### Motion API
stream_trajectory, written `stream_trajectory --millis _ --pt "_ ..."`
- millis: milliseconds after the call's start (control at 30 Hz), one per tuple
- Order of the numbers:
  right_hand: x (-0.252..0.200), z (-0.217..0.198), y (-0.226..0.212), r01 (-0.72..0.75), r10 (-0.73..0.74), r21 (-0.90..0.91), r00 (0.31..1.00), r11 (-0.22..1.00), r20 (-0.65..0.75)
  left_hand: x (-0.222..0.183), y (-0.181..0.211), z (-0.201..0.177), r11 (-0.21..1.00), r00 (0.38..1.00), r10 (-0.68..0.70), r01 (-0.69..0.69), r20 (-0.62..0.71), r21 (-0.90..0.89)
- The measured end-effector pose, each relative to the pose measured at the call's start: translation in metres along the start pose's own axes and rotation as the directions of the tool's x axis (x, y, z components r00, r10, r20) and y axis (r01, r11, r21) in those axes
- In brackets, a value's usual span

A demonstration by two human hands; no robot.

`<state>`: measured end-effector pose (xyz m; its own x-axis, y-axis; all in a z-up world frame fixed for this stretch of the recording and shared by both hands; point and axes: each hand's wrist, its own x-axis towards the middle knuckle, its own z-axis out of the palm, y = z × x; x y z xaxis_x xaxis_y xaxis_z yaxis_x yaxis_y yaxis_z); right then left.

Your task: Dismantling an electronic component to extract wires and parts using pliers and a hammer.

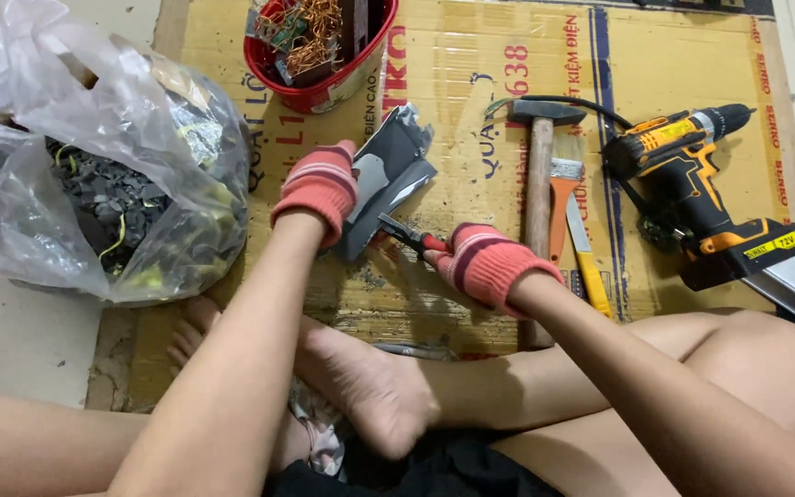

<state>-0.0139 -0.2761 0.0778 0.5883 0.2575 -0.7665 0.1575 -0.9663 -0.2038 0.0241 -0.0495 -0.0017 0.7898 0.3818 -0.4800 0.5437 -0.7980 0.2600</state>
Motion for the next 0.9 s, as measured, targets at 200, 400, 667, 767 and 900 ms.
stream_trajectory --millis 200,400,667,767,900 --pt "0.026 0.007 -0.019 0.039 -0.034 0.066 0.997 0.997 -0.072 -0.003 0.007 -0.008 0.998 0.999 0.034 -0.035 0.016 0.042" --pt "0.060 0.024 -0.037 0.033 -0.027 0.228 0.999 0.973 -0.030 -0.002 -0.008 -0.026 0.993 0.997 0.069 -0.072 0.035 0.095" --pt "0.057 0.038 -0.040 0.111 -0.096 0.204 0.992 0.973 -0.083 -0.023 -0.002 -0.043 0.996 0.999 -0.002 -0.002 0.043 0.090" --pt "0.078 0.055 -0.033 0.124 -0.106 0.164 0.987 0.979 -0.118 -0.035 0.005 -0.055 0.995 0.997 -0.052 0.048 0.050 0.084" --pt "0.059 0.040 -0.035 0.130 -0.112 0.173 0.987 0.976 -0.113 -0.055 0.017 -0.075 0.988 0.993 -0.103 0.096 0.057 0.117"
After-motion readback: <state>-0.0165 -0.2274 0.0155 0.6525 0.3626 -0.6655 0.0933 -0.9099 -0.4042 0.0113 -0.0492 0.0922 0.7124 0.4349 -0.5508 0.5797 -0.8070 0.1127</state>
